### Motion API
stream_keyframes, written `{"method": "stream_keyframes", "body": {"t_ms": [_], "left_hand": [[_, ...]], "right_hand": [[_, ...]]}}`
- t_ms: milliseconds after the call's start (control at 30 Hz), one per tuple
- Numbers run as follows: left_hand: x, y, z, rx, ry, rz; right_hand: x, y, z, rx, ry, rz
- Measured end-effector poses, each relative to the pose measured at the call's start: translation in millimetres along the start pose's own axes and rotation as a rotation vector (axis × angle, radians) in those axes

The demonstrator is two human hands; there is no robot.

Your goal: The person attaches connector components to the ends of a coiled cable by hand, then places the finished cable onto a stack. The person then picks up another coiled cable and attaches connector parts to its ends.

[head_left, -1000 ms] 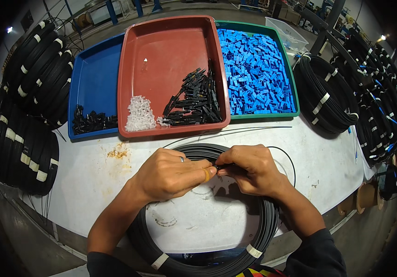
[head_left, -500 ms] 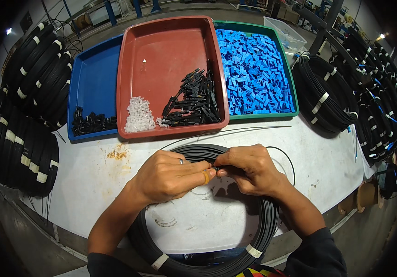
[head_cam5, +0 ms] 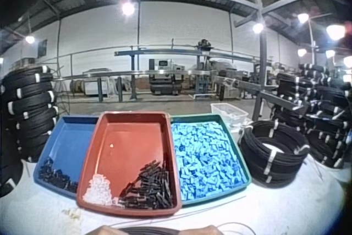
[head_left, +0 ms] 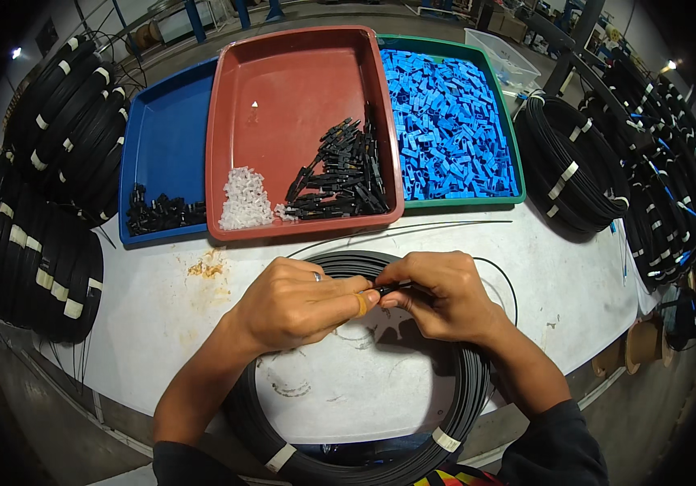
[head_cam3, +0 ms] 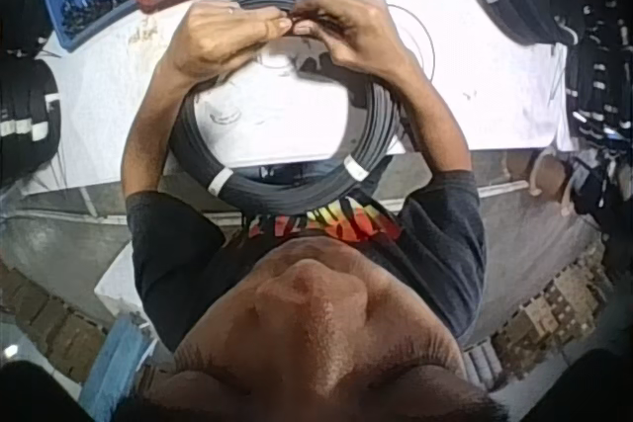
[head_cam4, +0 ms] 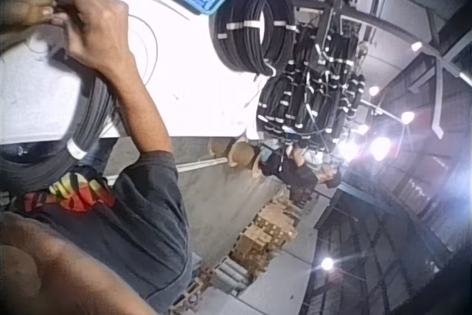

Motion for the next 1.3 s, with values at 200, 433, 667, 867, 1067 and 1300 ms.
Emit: {"method": "stream_keyframes", "body": {"t_ms": [200,433,667,867,1067,1300], "left_hand": [[4.0,-1.5,2.8,0.021,0.001,0.006],[0.8,0.9,0.2,0.003,-0.013,0.025],[2.8,-0.9,5.3,0.037,0.036,0.0],[-0.8,3.3,1.4,-0.037,-0.025,-0.053],[2.9,-1.8,3.8,0.032,0.021,0.015],[-0.3,4.6,1.1,-0.045,-0.043,-0.066]], "right_hand": [[0.1,-1.5,0.9,-0.085,-0.063,-0.069],[-1.0,0.2,-0.2,-0.006,0.014,0.022],[2.7,-2.3,4.3,-0.061,-0.036,-0.09],[-0.9,-2.0,1.4,-0.05,0.009,0.055],[0.5,-0.9,1.2,-0.083,-0.067,-0.049],[-3.4,-1.5,-1.4,-0.095,-0.063,0.059]]}}
Point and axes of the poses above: each hand's wrist, its own y-axis towards the middle knuckle, its own x-axis out of the palm, z = x × y, the point moved 6 cm from there along y, towards the middle knuckle, and after that the axes turned 11 degrees about -x, right-handed, at the moved point
